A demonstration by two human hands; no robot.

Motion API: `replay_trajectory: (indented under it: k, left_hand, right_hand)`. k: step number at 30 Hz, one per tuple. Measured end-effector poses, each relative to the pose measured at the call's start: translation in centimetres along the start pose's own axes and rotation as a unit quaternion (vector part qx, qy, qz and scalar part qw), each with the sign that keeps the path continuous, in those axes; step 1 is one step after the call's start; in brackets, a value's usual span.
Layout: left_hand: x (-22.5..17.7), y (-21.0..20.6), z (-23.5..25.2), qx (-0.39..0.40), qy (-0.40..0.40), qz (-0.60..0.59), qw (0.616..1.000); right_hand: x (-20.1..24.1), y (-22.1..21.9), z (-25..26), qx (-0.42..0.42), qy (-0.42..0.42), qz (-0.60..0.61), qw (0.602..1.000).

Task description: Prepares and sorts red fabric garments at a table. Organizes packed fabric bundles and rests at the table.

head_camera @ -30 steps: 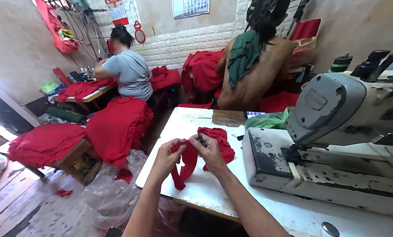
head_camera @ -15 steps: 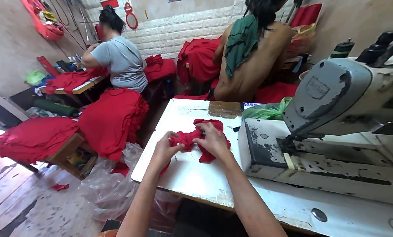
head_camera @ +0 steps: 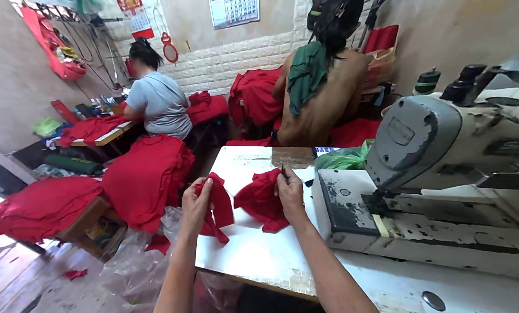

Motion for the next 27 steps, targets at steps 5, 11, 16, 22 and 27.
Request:
replay_trajectory:
  k: [5, 11, 16, 22, 27]
  left_hand:
    - [-0.1, 1.3, -2.0, -0.034, -0.022, -0.058, 0.997]
    - [1.9, 3.8, -4.1, -0.046, 0.044, -0.035, 0.997]
    - [3.3, 5.2, -6.6, -0.06, 0.075, 0.039, 0.995]
    - [3.5, 5.1, -7.8, -0.083, 0.071, 0.005, 0.994]
    - [2.9, 4.5, -8.0, -0.075, 0.064, -0.027, 0.995]
  right_hand:
    - [-0.1, 0.2, -0.2, -0.012, 0.015, 0.034, 0.999]
    - [0.5, -1.3, -0.5, 0.076, -0.073, -0.271, 0.957]
    - [2.1, -6.0, -2.8, 0.129, -0.01, -0.338, 0.932]
    - [4.6, -13.2, -7.3, 0.215, 0.187, -0.355, 0.89]
    - [4.8, -15.2, -8.5, 0.224, 0.234, -0.403, 0.856]
Point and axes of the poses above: each hand's wrist, its own z-axis towards the middle knuckle, its own y-axis out of the back of the hand, x = y × z, the point moved 10 cm from there along z, towards the middle knuckle, and after that the axes turned 12 degrees about x, right-handed, at the moved point
